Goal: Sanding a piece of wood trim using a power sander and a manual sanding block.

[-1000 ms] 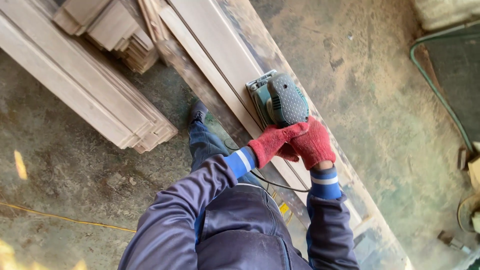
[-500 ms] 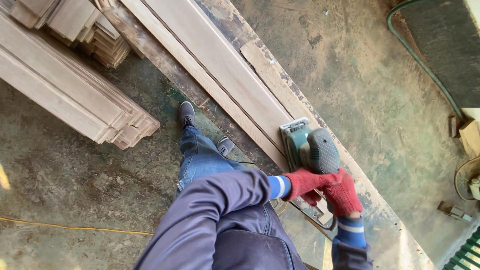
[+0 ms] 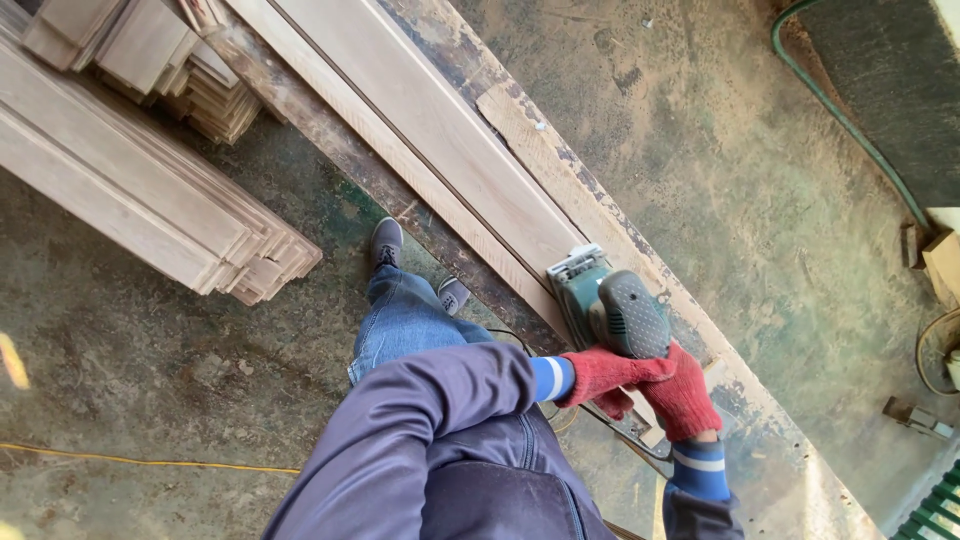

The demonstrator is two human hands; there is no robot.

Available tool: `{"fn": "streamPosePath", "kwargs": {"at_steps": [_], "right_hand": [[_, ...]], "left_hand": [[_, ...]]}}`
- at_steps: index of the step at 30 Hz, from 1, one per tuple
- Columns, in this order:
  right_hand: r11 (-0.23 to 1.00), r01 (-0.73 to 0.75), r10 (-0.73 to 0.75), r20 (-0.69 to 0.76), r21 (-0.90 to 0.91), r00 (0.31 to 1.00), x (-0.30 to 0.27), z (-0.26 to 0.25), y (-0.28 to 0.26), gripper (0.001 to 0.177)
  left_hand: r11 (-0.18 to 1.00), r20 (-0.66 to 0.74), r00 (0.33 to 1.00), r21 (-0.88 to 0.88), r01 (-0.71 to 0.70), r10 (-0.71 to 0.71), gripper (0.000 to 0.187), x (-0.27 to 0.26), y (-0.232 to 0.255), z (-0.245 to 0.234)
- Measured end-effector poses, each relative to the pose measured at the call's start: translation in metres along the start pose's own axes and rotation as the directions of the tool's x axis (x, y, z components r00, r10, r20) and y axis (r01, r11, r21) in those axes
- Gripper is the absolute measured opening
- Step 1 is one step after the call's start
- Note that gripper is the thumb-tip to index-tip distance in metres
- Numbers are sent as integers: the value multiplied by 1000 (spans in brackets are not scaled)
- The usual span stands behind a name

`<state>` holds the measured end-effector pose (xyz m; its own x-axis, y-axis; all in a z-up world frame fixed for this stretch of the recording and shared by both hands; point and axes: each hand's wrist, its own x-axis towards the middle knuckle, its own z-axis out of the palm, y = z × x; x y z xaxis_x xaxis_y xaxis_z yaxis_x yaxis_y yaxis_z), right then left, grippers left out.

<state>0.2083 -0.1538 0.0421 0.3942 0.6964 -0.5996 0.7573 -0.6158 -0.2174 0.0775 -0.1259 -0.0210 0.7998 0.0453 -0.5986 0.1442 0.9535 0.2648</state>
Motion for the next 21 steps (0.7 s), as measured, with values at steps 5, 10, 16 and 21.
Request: {"fn": "streamPosePath", "kwargs": {"at_steps": [5, 10, 16, 21], "right_hand": [[946, -213, 226, 26, -245, 974, 10, -12, -112, 41], [997, 53, -51, 33, -57, 998, 64, 12, -119, 34], [951, 142, -135, 44, -275, 990, 54, 7, -258, 52], [954, 188, -178, 62, -235, 982, 115, 32, -281, 43]], "left_hand": [[996, -176, 984, -85, -29, 14, 88, -20, 27, -31], [973, -259, 961, -175, -149, 101, 73, -35, 62, -78], [924, -319, 922, -236, -300, 217, 66, -98, 125, -130], [893, -387, 876, -223, -391, 287, 61, -132, 159, -177]]}}
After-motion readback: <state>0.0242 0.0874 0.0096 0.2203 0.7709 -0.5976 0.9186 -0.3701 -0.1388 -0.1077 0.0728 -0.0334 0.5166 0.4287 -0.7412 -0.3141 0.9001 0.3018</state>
